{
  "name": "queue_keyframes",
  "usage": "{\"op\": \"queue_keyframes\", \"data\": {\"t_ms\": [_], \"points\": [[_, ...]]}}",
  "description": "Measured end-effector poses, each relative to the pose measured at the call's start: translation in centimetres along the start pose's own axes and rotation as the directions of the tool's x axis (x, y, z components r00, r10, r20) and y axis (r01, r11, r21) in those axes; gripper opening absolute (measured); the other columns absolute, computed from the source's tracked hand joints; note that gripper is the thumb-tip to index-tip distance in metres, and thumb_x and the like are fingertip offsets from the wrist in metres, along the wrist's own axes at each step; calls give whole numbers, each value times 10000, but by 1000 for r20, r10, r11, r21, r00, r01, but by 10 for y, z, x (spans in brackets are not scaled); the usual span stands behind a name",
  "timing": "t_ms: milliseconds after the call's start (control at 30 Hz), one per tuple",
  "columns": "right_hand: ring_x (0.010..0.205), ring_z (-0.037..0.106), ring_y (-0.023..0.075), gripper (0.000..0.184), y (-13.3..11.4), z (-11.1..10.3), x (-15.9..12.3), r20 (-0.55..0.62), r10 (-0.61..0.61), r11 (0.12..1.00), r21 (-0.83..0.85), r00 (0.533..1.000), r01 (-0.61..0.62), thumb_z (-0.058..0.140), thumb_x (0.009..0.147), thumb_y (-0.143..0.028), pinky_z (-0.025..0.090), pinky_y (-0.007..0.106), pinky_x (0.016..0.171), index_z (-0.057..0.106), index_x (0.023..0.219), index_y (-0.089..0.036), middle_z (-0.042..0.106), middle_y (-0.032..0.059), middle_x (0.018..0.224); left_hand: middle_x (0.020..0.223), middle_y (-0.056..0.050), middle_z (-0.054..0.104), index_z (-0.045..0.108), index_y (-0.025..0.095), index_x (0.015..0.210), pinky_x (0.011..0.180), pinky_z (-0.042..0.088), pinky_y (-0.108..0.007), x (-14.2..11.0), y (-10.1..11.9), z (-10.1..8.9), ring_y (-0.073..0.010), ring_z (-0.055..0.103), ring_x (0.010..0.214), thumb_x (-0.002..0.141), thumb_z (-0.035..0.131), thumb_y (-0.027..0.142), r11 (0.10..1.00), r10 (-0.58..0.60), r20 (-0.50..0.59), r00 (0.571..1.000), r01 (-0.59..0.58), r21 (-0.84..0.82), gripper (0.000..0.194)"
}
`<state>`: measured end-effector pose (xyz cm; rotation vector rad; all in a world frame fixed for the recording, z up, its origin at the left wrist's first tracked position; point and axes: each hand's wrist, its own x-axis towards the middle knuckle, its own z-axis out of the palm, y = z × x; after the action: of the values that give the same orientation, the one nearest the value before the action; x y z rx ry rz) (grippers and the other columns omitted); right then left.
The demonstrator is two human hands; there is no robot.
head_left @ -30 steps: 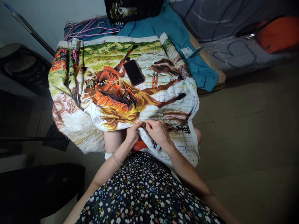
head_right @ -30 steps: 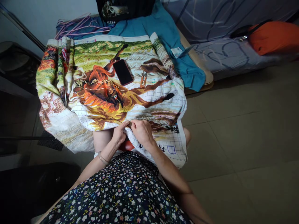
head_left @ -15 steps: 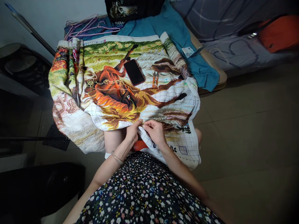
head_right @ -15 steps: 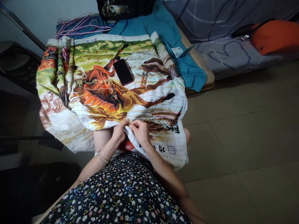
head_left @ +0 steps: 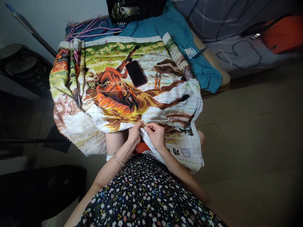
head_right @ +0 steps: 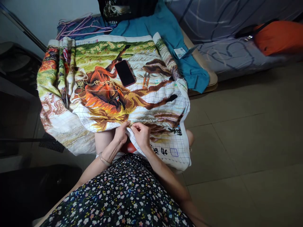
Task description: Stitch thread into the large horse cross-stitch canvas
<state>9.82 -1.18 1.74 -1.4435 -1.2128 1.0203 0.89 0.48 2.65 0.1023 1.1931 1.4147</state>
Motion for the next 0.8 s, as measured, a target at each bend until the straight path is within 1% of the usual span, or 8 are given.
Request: {"op": "queue_keyframes", "data": {"t_ms": [233, 333, 400, 467, 567, 667, 733, 800], "points": [[655, 628, 174, 149, 1, 5, -1, -31, 26, 1000, 7, 999, -26, 621, 729, -300, 505, 301, 679, 685, 720, -166, 709, 49, 721, 610, 25, 618, 619, 150, 616, 732, 428, -279, -1, 1, 0, -97, 533, 616, 454, 823, 184, 1000, -24, -12, 1000, 24, -13, 263], [666, 633, 174, 151, 0, 5, -1, -35, 55, 998, 33, 998, -54, 641, 728, -312, 511, 301, 681, 676, 727, -165, 708, 54, 731, 628, 18, 634, 668, 143, 703, 784, 431, -297, -2, 1, -1, -116, 567, 654, 477, 837, 191, 999, -28, 8, 1000, 29, -27, 286], [646, 629, 168, 158, -4, 4, 1, -52, 85, 995, 61, 995, -82, 659, 716, -318, 511, 290, 648, 656, 750, -164, 699, 51, 724, 660, 6, 655, 693, 139, 780, 847, 430, -316, -3, 1, -3, -143, 609, 731, 485, 853, 199, 999, -23, 50, 998, 25, -43, 341], [603, 615, 156, 204, -9, 2, 3, -55, 94, 994, 62, 994, -90, 662, 717, -309, 503, 275, 610, 648, 857, -161, 678, 27, 688, 706, -9, 678, 700, 141, 819, 907, 423, -334, -4, 0, -5, -168, 635, 818, 486, 865, 204, 998, -23, 93, 995, 29, -63, 377], [569, 603, 145, 268, -16, 0, 8, 31, 38, 999, -21, 999, -38, 607, 771, -284, 500, 267, 607, 631, 1011, -168, 652, -2, 656, 744, -22, 694, 695, 145, 780, 954, 416, -352, -5, -1, -8, -188, 648, 888, 482, 875, 220, 997, -34, 119, 992, 43, -70, 357], [569, 624, 149, 127, -23, -4, 15, 148, 23, 995, -102, 989, -8, 547, 820, -278, 500, 270, 599, 619, 869, -187, 658, 12, 677, 737, -27, 695, 688, 142, 740, 973, 418, -369, -4, -2, -11, -207, 654, 917, 472, 882, 252, 997, -47, 144, 988, 56, -58, 349], [531, 616, 148, 106, -30, -15, 21, 133, 29, 999, -43, 991, -24, 553, 831, -303, 484, 266, 535, 577, 819, -201, 652, 8, 680, 770, -40, 708, 693, 138, 760, 991, 417, -378, -4, -2, -11, -218, 655, 952, 468, 885, 270, 997, -39, 148, 988, 49, -67, 373], [480, 576, 132, 142, -41, -38, 31, 41, 20, 989, 147, 999, -26, 572, 842, -362, 458, 262, 472, 539, 857, -225, 649, -2, 715, 852, -52, 727, 703, 143, 821, 1014, 411, -377, -4, -1, -11, -221, 649, 1003, 464, 890, 260, 996, -7, 140, 990, 19, -88, 420]]}}
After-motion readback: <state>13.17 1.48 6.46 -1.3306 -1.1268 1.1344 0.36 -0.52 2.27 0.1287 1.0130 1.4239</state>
